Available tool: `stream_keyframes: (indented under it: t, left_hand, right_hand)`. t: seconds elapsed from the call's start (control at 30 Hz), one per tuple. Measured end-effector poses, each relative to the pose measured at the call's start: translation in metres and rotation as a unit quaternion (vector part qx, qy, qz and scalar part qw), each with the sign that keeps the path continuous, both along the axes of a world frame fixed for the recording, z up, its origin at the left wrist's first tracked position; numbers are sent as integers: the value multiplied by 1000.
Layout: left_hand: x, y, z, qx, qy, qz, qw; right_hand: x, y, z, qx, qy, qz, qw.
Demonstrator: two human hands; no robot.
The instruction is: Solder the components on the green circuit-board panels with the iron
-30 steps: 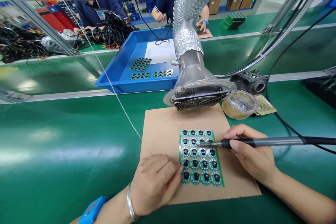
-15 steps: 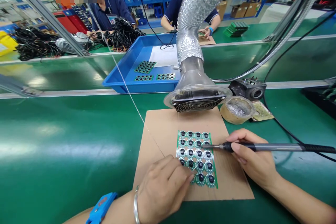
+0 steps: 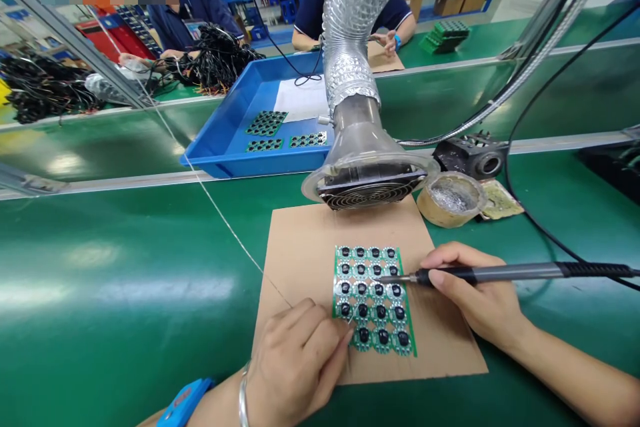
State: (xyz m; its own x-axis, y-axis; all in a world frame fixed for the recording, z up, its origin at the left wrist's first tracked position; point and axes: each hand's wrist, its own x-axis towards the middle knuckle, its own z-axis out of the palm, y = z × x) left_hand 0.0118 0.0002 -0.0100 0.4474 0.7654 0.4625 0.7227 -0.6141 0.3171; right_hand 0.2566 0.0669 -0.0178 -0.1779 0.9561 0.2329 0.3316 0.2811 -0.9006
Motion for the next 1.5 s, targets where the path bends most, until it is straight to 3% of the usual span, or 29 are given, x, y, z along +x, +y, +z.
stream_keyframes:
  t: [1.5]
  left_hand:
    - [4, 5, -9, -6, 11, -24, 1000]
  right_hand:
    - [4, 0, -5, -17, 35, 26, 999]
